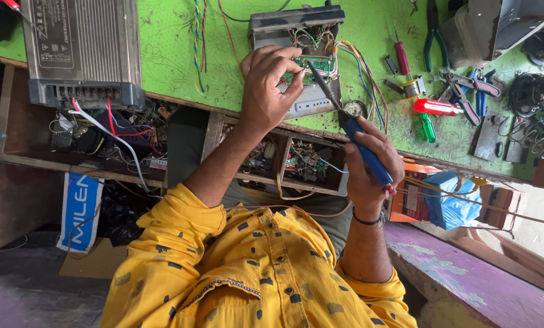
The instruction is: The person sits on the floor and works on a small electronic device. They strip a wire with pliers, then use a soldering iron to attach the wire to a circuit board inside the device's casing.
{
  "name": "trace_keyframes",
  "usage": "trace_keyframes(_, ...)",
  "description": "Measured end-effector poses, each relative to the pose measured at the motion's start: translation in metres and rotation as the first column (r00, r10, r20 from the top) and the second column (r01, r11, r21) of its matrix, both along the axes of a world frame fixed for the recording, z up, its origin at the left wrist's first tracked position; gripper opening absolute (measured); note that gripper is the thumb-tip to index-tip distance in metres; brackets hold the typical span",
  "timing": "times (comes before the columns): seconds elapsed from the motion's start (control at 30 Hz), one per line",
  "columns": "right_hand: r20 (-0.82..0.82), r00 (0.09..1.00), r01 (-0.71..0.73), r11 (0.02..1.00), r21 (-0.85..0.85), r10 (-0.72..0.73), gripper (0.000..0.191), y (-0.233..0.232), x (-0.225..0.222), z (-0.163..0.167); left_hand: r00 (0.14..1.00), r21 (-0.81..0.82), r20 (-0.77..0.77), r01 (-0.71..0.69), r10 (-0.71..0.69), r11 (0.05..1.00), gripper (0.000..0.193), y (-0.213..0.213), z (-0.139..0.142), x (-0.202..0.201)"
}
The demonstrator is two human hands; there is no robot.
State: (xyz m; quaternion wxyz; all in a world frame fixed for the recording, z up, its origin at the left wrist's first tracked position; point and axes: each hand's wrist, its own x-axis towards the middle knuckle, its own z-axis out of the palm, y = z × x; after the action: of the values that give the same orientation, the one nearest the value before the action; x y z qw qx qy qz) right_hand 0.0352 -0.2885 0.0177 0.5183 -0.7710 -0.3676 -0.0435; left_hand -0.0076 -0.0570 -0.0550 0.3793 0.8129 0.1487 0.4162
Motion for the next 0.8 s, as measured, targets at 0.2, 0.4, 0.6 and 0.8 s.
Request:
trace_keyframes(0.2,0.015,1.000,0.010,1.000,0.028,-0.010,0.021,-0.0006,-0.0007,0.0001,1.000,0.002,0.013,0.005,-0.005,1.000,0.017,0.0002,-0.0025,0.0008)
trace_keyframes(0.4,0.012,1.000,-0.009,1.000,0.004,0.009,0.020,0.0043,0.0000,-0.0017,1.000,0.007,-0.009,-0.008,0.008,1.000,0.017,-0.0001,-0.0041,0.0015)
trace_keyframes(0.6,-0.009,1.000,-0.006,1.000,0.024,0.007,0.021,0.0051,-0.0004,-0.0029,1.000,0.005,0.001,-0.009,0.009,1.000,0.018,0.0003,-0.0047,0.0021)
trace_keyframes(0.8,-0.032,0.999,0.023,0.999,0.028,-0.023,0.020,0.0043,-0.0016,-0.0034,1.000,0.019,0.002,-0.002,0.002,1.000,0.016,0.0008,-0.0046,0.0019)
